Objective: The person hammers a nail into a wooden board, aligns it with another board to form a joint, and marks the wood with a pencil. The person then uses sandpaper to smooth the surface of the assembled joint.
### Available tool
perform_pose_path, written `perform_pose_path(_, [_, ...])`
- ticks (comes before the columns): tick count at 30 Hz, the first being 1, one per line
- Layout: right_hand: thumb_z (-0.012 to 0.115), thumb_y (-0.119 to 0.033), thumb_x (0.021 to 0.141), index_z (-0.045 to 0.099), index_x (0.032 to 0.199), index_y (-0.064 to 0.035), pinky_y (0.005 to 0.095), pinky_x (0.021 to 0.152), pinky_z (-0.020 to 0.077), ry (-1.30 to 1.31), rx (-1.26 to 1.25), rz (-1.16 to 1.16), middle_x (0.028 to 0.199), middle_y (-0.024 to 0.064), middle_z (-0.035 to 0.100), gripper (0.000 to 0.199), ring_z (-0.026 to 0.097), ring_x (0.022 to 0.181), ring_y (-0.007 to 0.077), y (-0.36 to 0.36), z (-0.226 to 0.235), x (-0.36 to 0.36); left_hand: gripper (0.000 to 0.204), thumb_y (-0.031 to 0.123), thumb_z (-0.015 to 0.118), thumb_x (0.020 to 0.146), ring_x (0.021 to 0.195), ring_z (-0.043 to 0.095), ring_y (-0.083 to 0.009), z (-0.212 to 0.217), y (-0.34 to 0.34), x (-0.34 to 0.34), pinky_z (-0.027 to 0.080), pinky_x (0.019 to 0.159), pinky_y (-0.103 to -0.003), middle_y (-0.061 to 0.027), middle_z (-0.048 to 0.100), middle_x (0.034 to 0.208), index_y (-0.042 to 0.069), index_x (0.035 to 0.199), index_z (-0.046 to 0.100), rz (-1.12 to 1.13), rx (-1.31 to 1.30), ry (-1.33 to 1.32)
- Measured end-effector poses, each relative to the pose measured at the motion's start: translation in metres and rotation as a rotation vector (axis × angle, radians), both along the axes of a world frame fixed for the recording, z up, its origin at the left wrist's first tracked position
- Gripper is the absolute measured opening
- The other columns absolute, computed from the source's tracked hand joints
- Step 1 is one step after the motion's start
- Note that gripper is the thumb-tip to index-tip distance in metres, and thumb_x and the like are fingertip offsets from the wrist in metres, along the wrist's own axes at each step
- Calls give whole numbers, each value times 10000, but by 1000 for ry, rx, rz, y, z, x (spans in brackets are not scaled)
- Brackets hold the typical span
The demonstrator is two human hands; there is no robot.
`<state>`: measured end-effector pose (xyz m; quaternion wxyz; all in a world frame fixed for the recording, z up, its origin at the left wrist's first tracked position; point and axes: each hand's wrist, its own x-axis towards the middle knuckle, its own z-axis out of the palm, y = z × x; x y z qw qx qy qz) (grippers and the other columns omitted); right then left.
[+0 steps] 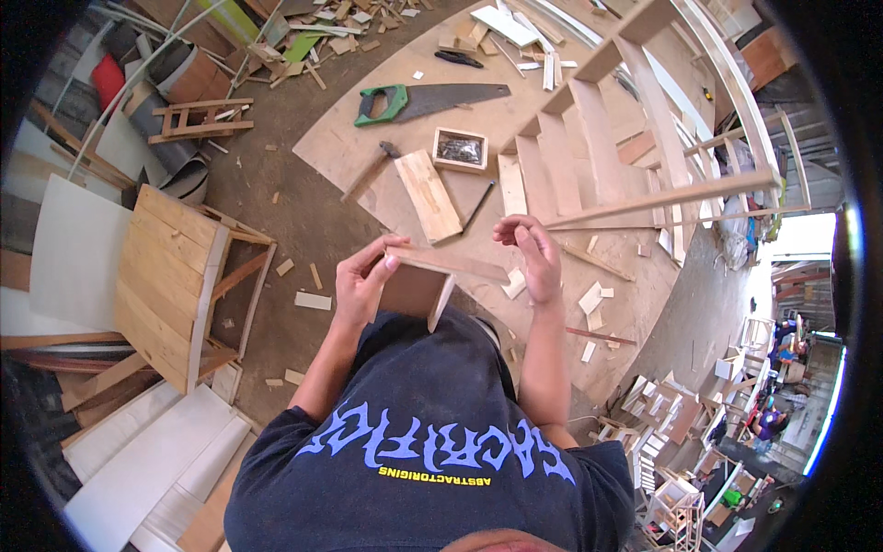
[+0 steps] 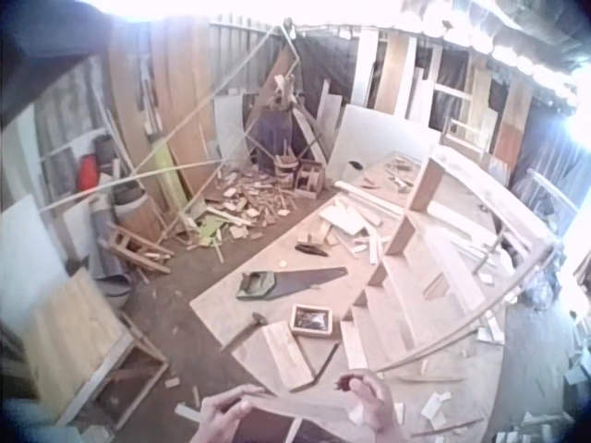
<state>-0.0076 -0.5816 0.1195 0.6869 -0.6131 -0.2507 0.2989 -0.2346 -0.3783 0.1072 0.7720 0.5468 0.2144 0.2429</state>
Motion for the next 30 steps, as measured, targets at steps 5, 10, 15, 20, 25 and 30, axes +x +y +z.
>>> perform_pose_path(5, [667, -309, 1044, 678, 1236, -5, 405, 947, 541, -170, -524, -96, 1130, 150, 752, 360, 711, 1043, 274, 74, -88, 39, 541, 60, 752, 973, 1213, 674, -203, 14, 37, -8, 483, 1100, -353, -163, 723, 1333, -14, 1489, 610, -141, 62, -87])
perform_pose_path(10, [758, -333, 960, 596, 1300, -21, 537, 971, 522, -558, -928, -399, 1181, 260, 706, 490, 664, 1103, 459, 109, -200, 43, 685, 98, 810, 924, 1276, 659, -242, 34, 64, -5, 476, 1126, -369, -197, 712, 1335, -12, 1539, 529, -228, 145, -129])
perform_pose_path(15, [779, -231, 921, 609, 1265, -61, 533, 918, 540, -787, -994, -569, 1129, 196, 687, 420, 688, 1037, 410, 122, -235, 43, 629, 118, 848, 899, 1277, 665, -262, 44, 81, -4, 479, 1131, -385, -210, 715, 1318, -32, 1432, 550, -293, 194, -131])
perform_pose_path(20, [725, -106, 894, 613, 1251, -78, 548, 895, 541, -745, -1049, -684, 1148, 217, 677, 375, 683, 1023, 427, 117, -254, 43, 621, 169, 846, 890, 1273, 672, -293, 46, 96, -5, 489, 1129, -422, -226, 715, 1305, -10, 1399, 539, -285, 224, -116])
perform_pose_path(25, [621, -62, 930, 609, 1293, -86, 494, 850, 555, -718, -1064, -614, 1133, 193, 686, 365, 698, 1020, 374, 98, -257, 52, 583, 169, 835, 904, 1282, 667, -296, 43, 104, 2, 491, 1127, -427, -229, 705, 1323, 0, 1379, 542, -310, 219, -155])
perform_pose_path(30, [590, -108, 989, 559, 1401, -21, 272, 740, 497, 469, -124, -422, 1174, 114, 660, 422, 623, 839, 149, 66, -203, 26, 474, 94, 784, 956, 1321, 638, -262, 30, 110, 15, 454, 1164, -404, -220, 703, 1342, -4, 1361, 559, -140, 22, -193])
